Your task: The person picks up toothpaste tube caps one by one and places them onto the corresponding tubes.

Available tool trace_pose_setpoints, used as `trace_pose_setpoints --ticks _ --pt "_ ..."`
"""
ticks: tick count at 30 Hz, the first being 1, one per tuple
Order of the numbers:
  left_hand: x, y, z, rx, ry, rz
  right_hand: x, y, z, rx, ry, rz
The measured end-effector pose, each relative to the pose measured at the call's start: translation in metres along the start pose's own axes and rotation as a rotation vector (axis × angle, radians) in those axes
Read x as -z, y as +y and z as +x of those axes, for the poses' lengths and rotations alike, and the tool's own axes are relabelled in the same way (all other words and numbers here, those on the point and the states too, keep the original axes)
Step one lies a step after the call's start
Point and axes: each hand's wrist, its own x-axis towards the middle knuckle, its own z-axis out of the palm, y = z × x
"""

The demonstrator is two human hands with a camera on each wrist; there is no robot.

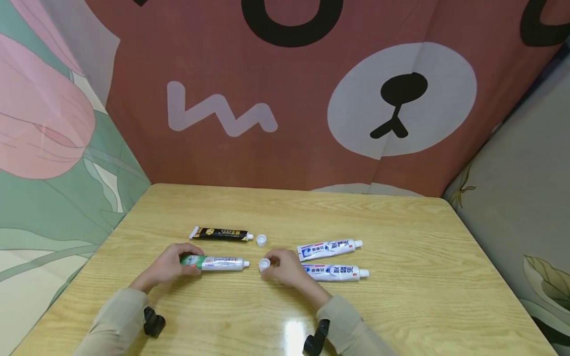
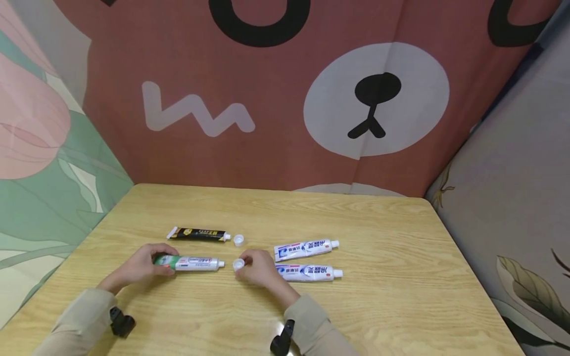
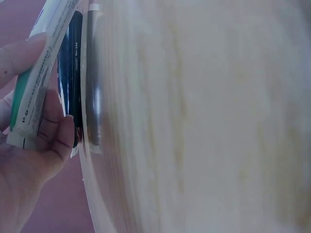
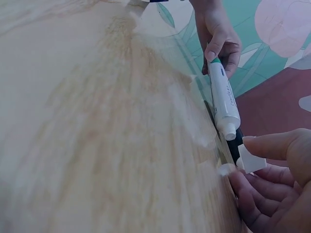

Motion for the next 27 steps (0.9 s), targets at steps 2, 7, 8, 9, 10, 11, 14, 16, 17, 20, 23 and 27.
trace_pose_setpoints --ticks 2,7,8,9,10,11,14,16,17,20,23,27 --pt "0.0 0.0 0.0 -0.008 0.003 -0.004 0.0 0.0 0.0 -0.006 -0.003 0.022" --pt "-0.001 0.001 -0.001 -0.025 0.011 -0.032 0.001 0.0 0.001 -0.001 -0.003 0.047" --pt "-0.001 0.002 -0.001 -0.025 0.015 -0.043 0.001 0.0 0.001 0.003 -0.002 0.048" --pt "-0.001 0.002 -0.001 -0.026 0.022 -0.052 0.001 0.0 0.001 0.007 -0.002 0.049" --pt "-0.001 0.003 -0.001 -0.026 0.027 -0.06 0.001 0.0 0.001 0.012 0.0 0.047" --pt "0.0 0.003 -0.002 -0.031 0.031 -0.069 0.001 0.0 0.001 0.015 0.002 0.046" --pt "0.001 0.005 -0.002 -0.042 0.042 -0.091 0.001 0.001 0.001 0.026 0.009 0.041" --pt "0.002 0.007 -0.002 -0.049 0.039 -0.103 0.001 0.001 0.002 0.034 0.013 0.043" --pt "0.003 0.009 -0.002 -0.05 0.037 -0.11 0.001 0.001 0.002 0.035 0.014 0.046" --pt "0.004 0.012 -0.002 -0.052 0.021 -0.126 0.0 0.0 0.003 0.044 0.008 0.064" --pt "0.004 0.017 -0.001 -0.056 0.011 -0.142 -0.001 -0.002 0.003 0.039 0.003 0.088" --pt "0.004 0.021 -0.002 -0.062 0.013 -0.155 -0.001 -0.005 0.002 0.031 0.002 0.114"
